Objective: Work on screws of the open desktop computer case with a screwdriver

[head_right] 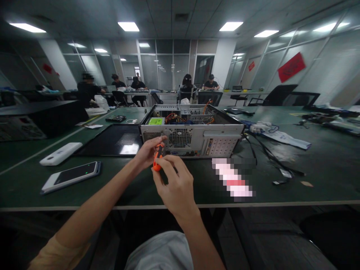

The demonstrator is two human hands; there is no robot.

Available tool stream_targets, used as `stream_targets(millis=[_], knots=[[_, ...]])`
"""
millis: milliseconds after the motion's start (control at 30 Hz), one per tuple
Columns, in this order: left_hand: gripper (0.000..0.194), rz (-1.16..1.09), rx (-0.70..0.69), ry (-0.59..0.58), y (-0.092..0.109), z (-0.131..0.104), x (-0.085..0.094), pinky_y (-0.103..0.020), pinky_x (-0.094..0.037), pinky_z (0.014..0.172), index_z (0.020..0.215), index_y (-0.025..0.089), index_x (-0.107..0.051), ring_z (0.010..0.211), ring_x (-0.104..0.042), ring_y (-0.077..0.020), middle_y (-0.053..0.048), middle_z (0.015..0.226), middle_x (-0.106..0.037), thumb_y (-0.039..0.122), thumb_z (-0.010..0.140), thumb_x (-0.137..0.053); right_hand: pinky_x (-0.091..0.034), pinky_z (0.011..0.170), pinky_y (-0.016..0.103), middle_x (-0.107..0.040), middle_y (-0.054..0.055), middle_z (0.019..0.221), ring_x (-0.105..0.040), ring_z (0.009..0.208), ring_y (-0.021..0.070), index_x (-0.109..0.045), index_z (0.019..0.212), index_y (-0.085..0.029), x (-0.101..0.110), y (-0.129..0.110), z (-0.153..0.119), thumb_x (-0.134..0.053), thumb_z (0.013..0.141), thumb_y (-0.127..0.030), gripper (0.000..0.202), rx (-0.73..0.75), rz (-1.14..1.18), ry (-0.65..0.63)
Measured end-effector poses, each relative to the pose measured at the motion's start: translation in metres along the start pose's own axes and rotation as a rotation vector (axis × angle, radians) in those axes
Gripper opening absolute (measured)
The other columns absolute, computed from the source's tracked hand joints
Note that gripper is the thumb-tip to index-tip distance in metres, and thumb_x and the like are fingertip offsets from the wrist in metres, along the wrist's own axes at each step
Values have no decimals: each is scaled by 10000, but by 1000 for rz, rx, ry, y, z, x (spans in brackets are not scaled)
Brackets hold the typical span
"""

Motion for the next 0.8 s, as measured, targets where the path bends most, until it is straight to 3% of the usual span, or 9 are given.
stream_targets(millis=[100, 233, 367, 533, 600, 667, 733, 800], knots=[[248, -6, 9, -11, 0, -1, 1, -138, -346, 411, 974, 108, -715, 429, -480, -27, 11, 670, -672, 254, 797, -809, -597, 742, 328, -700, 36, 884, -686, 802, 178, -640, 935, -222, -2, 1, -1, -744, 889, -239, 116, -71, -17, 57], [290, -25, 162, -109, 5, -5, 3, -177, -371, 417, 1055, 103, -715, 529, -604, -91, -76, 832, -738, 340, 891, -678, -541, 636, 275, -640, -16, 756, -612, 655, 136, -583, 827, -225, -6, 3, 0, -776, 864, -332, 224, -172, 10, 91], [355, -37, 207, -267, 7, -8, 10, -209, -474, 512, 1122, 89, -702, 631, -670, -139, -102, 914, -751, 262, 815, -661, -504, 610, 258, -588, -35, 700, -575, 618, 125, -536, 763, -227, -12, 4, 2, -758, 872, -383, 292, -204, 33, 82], [344, -32, 175, -274, 4, -8, 15, -205, -497, 544, 1082, 98, -706, 638, -666, -130, -59, 838, -718, 228, 763, -713, -486, 605, 258, -548, -41, 670, -554, 607, 120, -501, 727, -229, -17, 5, 1, -725, 898, -398, 328, -202, 46, 57], [333, -14, 159, -254, 4, -8, 14, -189, -456, 497, 1058, 100, -711, 610, -647, -115, -49, 821, -709, 238, 757, -748, -504, 607, 270, -584, -24, 746, -558, 619, 124, -560, 822, -222, -15, 5, -1, -736, 888, -394, 255, -210, 50, 62], [315, 6, 145, -236, 5, -9, 12, -175, -407, 460, 1034, 101, -715, 577, -624, -99, -45, 798, -703, 249, 761, -770, -539, 607, 288, -637, 24, 924, -587, 672, 138, -604, 1039, -218, -12, 6, -1, -746, 869, -357, 262, -181, 64, 82], [284, 21, 137, -220, 5, -10, 10, -170, -388, 454, 1012, 105, -717, 556, -613, -91, -41, 772, -700, 259, 780, -774, -588, 647, 316, -643, 76, 1107, -645, 802, 174, -575, 1225, -236, -9, 6, -2, -731, 858, -287, 402, -74, 81, 78], [250, 29, 123, -200, 5, -9, 10, -171, -397, 463, 988, 111, -718, 543, -611, -89, -38, 754, -702, 269, 800, -767, -623, 738, 345, -639, 93, 1180, -676, 948, 206, -585, 1248, -255, -8, 5, -2, -687, 865, -199, 401, 59, 83, 47]])
Point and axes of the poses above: each hand's wrist, its own z-axis towards the middle knuckle, its own x-axis out of the back of the hand, y = z × x, the point moved 1 cm from there along z, towards the middle knuckle
